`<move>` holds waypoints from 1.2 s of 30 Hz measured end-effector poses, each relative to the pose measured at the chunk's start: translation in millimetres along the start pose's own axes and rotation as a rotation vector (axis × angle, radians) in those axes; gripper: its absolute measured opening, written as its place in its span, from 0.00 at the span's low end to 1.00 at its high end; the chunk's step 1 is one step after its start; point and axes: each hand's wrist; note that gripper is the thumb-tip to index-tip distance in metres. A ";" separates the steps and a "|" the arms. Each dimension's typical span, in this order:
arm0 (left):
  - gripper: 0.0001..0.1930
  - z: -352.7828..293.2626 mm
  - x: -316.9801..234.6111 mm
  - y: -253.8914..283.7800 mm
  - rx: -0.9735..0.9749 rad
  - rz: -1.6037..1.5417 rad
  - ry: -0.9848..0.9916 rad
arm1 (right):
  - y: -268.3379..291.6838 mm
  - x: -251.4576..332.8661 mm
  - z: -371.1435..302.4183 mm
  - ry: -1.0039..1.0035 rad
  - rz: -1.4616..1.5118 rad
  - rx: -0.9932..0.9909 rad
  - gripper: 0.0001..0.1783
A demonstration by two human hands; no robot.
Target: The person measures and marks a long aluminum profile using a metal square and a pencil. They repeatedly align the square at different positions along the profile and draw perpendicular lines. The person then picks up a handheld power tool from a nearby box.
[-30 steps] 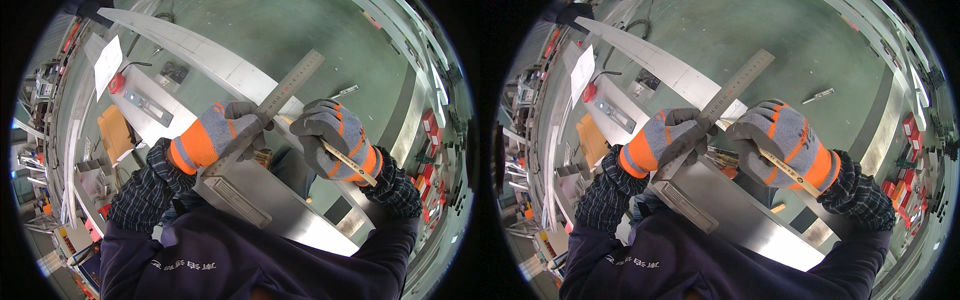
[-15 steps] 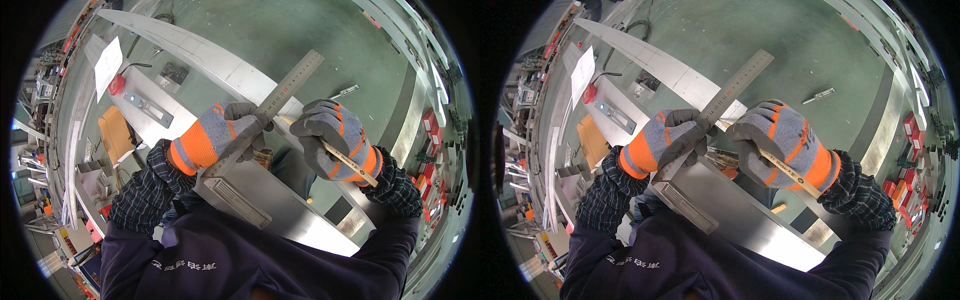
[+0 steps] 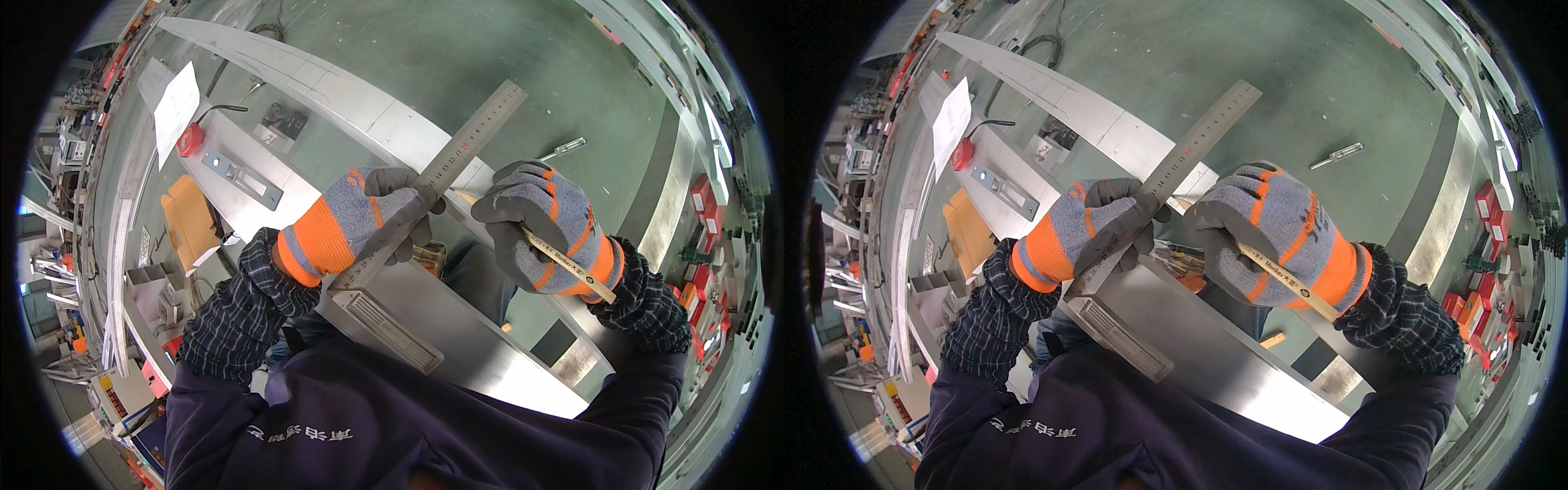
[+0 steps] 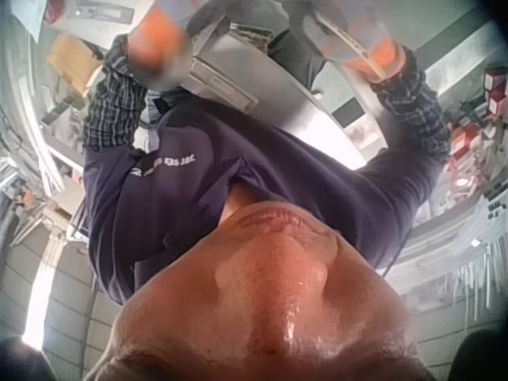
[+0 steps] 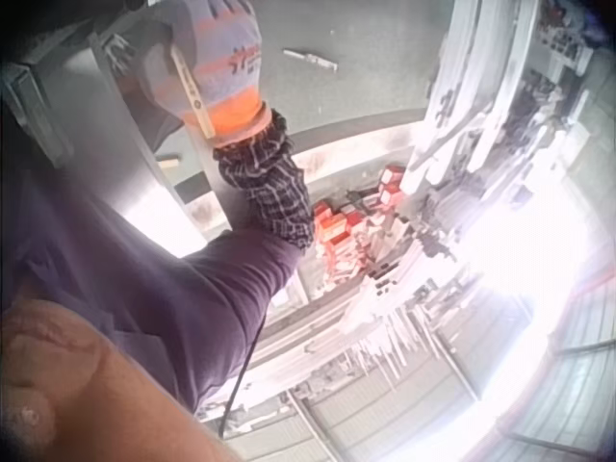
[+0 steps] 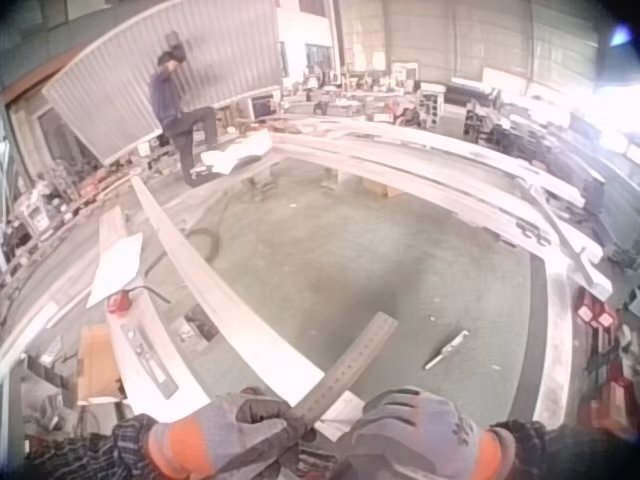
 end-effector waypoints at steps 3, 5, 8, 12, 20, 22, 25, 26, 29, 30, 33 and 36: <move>0.22 0.2 -2.8 -1.2 0.011 -0.029 0.038 | 0.6 -2.1 -1.6 0.000 0.021 0.008 0.14; 0.22 0.7 -1.1 -1.0 0.011 -0.030 0.040 | 1.2 -1.5 -1.5 -0.003 0.019 0.019 0.14; 0.22 1.3 1.1 -1.9 0.006 -0.038 0.039 | 1.6 -3.1 -2.5 0.006 0.022 0.028 0.14; 0.22 1.7 0.4 -0.9 0.012 -0.028 0.042 | 2.6 -2.6 -0.9 0.017 0.004 0.045 0.14; 0.21 1.8 2.0 -0.7 0.024 -0.091 0.033 | -5.0 -7.9 -1.1 0.050 0.041 -0.072 0.14; 0.21 1.7 2.0 -1.2 0.022 -0.098 0.036 | -5.3 -8.1 -1.3 0.051 0.043 -0.076 0.14; 0.21 1.5 0.9 -1.4 0.023 -0.096 0.044 | -4.8 -7.2 -1.7 0.033 0.021 -0.059 0.13; 0.21 1.5 0.7 -1.4 0.024 -0.099 0.047 | -3.5 -6.9 -1.2 0.033 0.016 -0.050 0.13; 0.21 2.3 1.1 -1.3 0.014 -0.066 0.063 | 1.2 -5.1 -2.0 0.058 0.032 -0.018 0.13; 0.21 2.5 1.2 -1.3 0.007 -0.047 0.069 | 2.2 -4.9 -2.3 0.071 0.043 -0.007 0.14; 0.21 1.8 -2.2 -1.5 0.007 -0.042 0.073 | 1.6 -4.8 -0.2 0.063 0.036 -0.010 0.14; 0.21 2.0 -1.5 -2.0 0.007 -0.060 0.061 | -3.7 -8.1 -2.7 0.047 0.049 -0.083 0.12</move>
Point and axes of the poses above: each hand's wrist, its own z-axis towards the middle knuckle, its own y-axis out of the back of the hand, x = y × z, and after that the axes turned 15 degrees about z, right-handed
